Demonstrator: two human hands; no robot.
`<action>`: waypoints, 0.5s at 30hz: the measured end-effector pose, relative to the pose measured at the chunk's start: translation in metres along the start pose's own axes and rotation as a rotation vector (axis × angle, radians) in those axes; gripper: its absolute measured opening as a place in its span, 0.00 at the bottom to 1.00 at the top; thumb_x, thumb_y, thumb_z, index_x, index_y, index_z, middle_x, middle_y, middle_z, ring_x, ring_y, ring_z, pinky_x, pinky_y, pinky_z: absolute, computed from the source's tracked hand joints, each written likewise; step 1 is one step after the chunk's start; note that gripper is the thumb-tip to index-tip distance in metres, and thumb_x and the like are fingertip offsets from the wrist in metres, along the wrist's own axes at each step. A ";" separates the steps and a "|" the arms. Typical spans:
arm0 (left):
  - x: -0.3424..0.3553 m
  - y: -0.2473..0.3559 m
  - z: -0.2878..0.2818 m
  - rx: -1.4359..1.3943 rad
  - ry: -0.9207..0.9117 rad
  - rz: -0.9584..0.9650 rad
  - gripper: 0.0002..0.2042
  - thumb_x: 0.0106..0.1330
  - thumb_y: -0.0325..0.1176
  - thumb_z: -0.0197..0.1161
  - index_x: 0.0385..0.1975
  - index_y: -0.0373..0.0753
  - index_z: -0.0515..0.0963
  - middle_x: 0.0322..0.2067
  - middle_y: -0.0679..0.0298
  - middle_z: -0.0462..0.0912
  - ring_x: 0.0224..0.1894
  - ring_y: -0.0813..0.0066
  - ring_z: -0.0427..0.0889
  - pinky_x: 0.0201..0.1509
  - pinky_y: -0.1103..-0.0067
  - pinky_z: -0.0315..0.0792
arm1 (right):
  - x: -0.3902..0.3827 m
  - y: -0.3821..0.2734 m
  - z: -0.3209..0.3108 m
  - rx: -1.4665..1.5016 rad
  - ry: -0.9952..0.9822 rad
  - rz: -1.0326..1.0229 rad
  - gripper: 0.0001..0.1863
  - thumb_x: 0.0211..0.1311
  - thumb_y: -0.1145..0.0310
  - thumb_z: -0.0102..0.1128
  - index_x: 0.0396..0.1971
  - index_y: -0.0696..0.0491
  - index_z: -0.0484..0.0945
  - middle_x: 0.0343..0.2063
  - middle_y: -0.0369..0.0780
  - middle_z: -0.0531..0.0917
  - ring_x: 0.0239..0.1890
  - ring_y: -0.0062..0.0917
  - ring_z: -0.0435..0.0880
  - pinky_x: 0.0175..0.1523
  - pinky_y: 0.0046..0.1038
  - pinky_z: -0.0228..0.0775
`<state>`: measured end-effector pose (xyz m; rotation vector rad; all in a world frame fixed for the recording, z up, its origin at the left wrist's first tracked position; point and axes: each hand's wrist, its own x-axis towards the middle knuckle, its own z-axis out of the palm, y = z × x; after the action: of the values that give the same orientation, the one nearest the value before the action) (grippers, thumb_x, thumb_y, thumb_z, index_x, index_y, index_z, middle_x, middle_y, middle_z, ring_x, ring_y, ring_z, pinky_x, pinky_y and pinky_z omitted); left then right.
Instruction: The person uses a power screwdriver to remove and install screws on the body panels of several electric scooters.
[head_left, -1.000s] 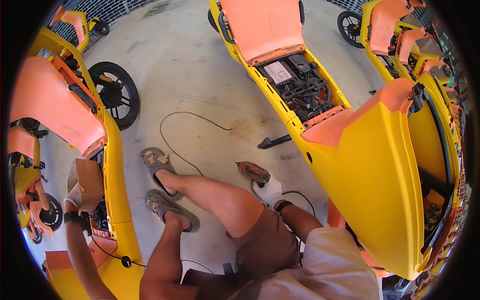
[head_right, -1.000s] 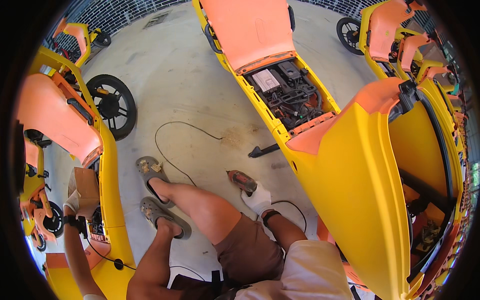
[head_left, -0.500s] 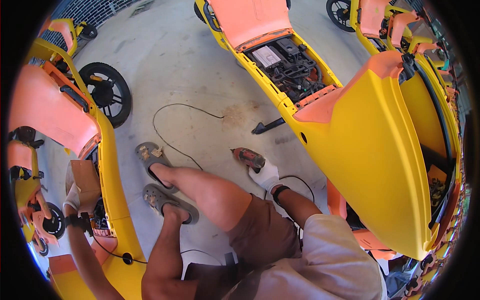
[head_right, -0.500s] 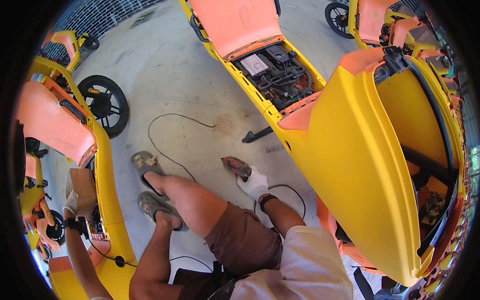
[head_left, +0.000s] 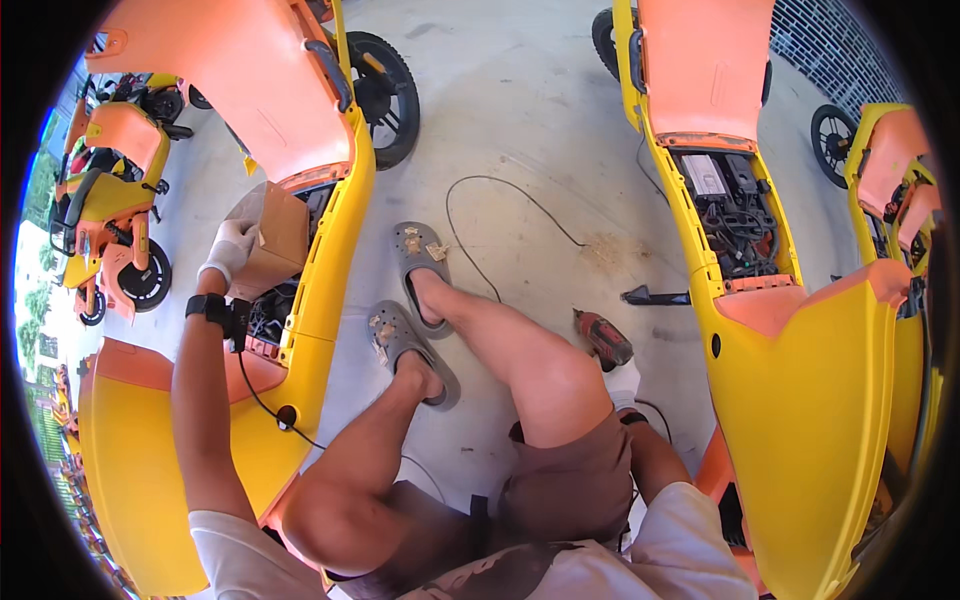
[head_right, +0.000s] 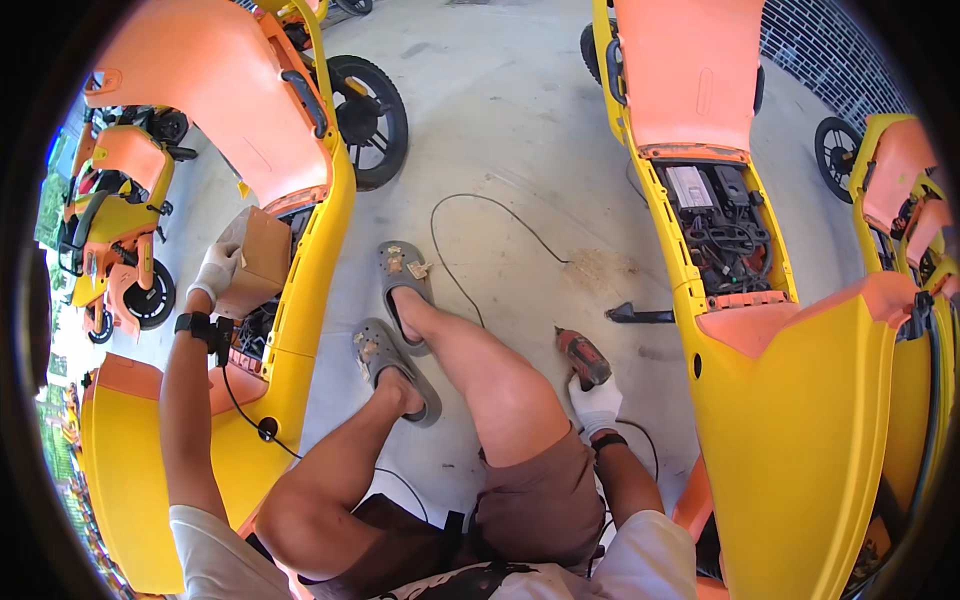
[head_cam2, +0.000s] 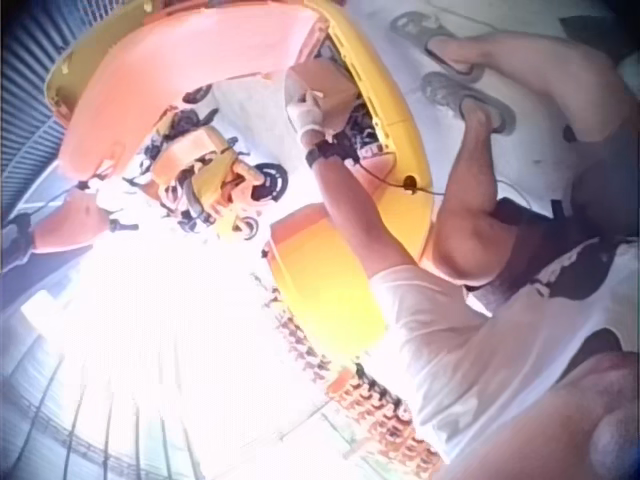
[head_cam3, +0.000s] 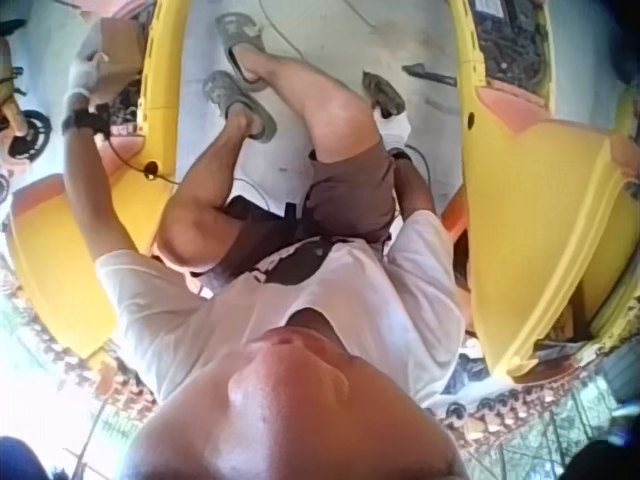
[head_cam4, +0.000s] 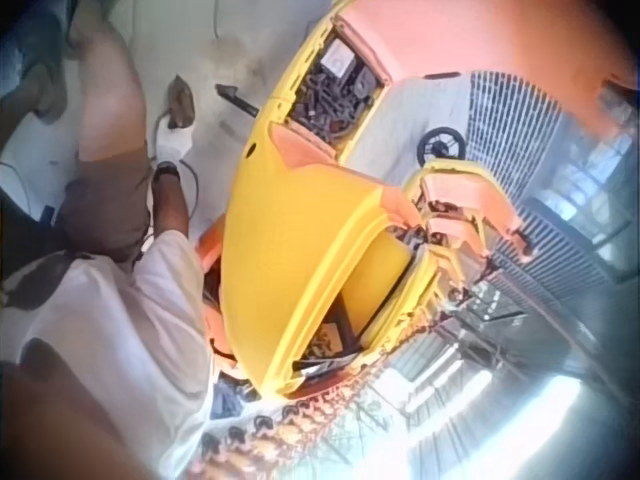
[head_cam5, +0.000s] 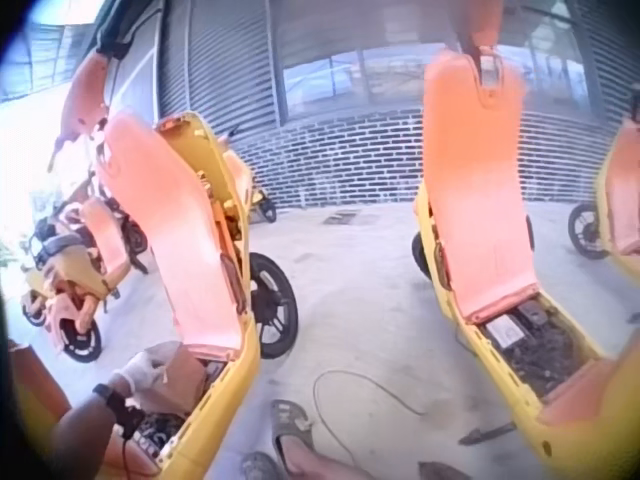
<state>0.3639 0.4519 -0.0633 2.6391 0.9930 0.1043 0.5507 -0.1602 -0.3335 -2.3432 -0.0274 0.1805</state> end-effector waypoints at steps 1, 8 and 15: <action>0.000 -0.005 -0.001 -0.001 0.069 0.048 0.12 0.61 0.33 0.56 0.36 0.30 0.80 0.23 0.52 0.81 0.26 0.68 0.78 0.35 0.73 0.72 | 0.003 0.001 -0.003 -0.007 0.012 -0.009 0.26 0.45 0.55 0.66 0.42 0.54 0.76 0.35 0.47 0.84 0.40 0.40 0.83 0.46 0.35 0.75; 0.015 -0.016 0.009 -0.104 0.160 -0.050 0.14 0.63 0.38 0.55 0.30 0.31 0.80 0.16 0.61 0.76 0.17 0.74 0.73 0.22 0.76 0.67 | 0.004 -0.004 -0.005 -0.083 0.028 -0.004 0.25 0.45 0.54 0.65 0.42 0.53 0.76 0.34 0.47 0.84 0.39 0.42 0.83 0.46 0.36 0.75; -0.010 -0.041 -0.044 -0.053 0.607 -0.298 0.15 0.64 0.38 0.50 0.35 0.33 0.80 0.29 0.49 0.81 0.28 0.63 0.78 0.34 0.73 0.72 | -0.007 -0.013 0.008 -0.048 0.029 -0.040 0.24 0.45 0.53 0.65 0.39 0.54 0.76 0.32 0.48 0.83 0.38 0.42 0.83 0.45 0.37 0.75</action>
<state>0.3227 0.4862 -0.0340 2.4136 1.5256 0.8844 0.5429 -0.1458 -0.3287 -2.3907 -0.0644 0.1269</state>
